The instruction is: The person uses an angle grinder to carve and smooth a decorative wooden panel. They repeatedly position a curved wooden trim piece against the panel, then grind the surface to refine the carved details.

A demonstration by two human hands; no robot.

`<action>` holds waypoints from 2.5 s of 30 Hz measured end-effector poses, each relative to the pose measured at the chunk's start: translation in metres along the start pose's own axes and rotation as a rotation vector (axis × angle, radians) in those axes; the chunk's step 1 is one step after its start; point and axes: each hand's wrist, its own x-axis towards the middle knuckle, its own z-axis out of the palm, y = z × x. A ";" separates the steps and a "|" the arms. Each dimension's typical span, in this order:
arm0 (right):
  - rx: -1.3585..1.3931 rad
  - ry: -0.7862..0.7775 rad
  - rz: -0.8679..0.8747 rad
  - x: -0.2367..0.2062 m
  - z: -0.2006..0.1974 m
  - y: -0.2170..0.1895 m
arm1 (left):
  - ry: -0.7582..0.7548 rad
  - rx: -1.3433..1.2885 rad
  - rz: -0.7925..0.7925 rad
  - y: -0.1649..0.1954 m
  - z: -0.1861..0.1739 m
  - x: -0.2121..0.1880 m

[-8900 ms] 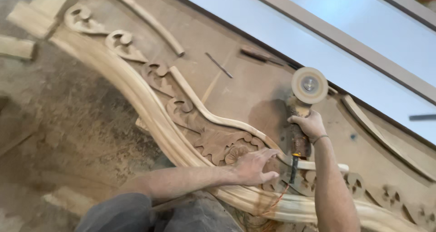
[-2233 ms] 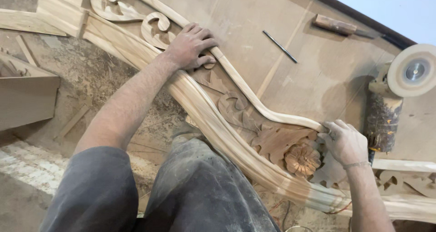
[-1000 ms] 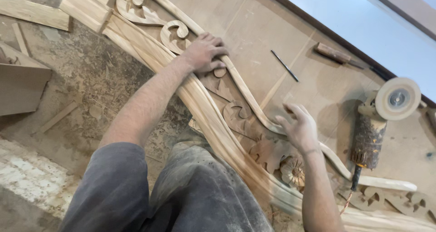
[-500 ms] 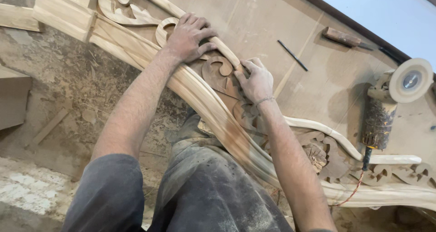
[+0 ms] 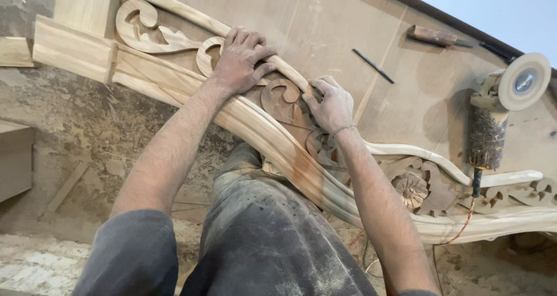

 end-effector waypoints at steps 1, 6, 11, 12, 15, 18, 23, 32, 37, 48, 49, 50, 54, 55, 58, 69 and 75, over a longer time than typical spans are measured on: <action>-0.005 -0.003 0.008 0.000 0.000 0.000 | -0.011 -0.007 -0.005 0.000 0.000 0.000; -0.019 -0.001 0.020 0.001 0.000 -0.005 | -0.063 -0.004 -0.031 0.001 -0.005 0.002; -0.041 0.000 0.025 0.002 -0.001 -0.014 | -0.053 0.045 0.040 0.000 -0.016 -0.001; -0.054 -0.005 0.031 0.002 -0.002 -0.016 | -0.052 0.039 0.050 -0.001 -0.018 -0.001; -0.084 -0.009 0.038 0.002 -0.001 -0.021 | 0.023 0.050 0.111 -0.003 -0.023 -0.003; -0.115 0.025 0.000 0.002 0.001 -0.023 | 0.023 0.040 0.130 -0.005 -0.026 -0.004; -0.158 0.078 -0.011 0.002 0.005 -0.025 | 0.025 0.074 0.043 -0.015 -0.023 -0.005; -0.166 0.046 0.099 0.006 0.029 -0.024 | 0.052 0.097 -0.104 -0.061 -0.030 -0.021; -0.198 0.004 0.121 0.011 0.033 -0.016 | 0.033 0.094 -0.092 -0.062 -0.032 -0.025; -0.164 -0.044 0.174 0.008 0.019 -0.012 | 0.006 0.033 -0.082 -0.043 -0.031 -0.008; -0.090 -0.020 0.179 0.005 0.019 -0.008 | -0.010 0.029 -0.086 -0.039 -0.028 -0.006; -0.012 0.006 0.176 0.003 0.020 -0.005 | -0.025 0.032 -0.094 -0.035 -0.026 -0.005; 0.240 0.143 0.224 -0.018 0.018 0.012 | -0.059 0.016 0.064 -0.005 -0.002 0.007; 0.221 0.191 0.208 -0.026 0.018 0.017 | -0.075 -0.028 0.121 0.004 0.006 0.009; 0.157 0.325 0.196 -0.058 0.009 0.048 | -0.141 -0.144 0.253 0.028 0.029 0.023; -0.205 0.359 0.410 -0.197 -0.104 0.235 | -0.290 -0.226 0.267 0.059 0.060 0.037; -0.260 0.073 0.277 -0.197 -0.124 0.280 | -0.361 -0.219 0.119 0.069 0.067 0.039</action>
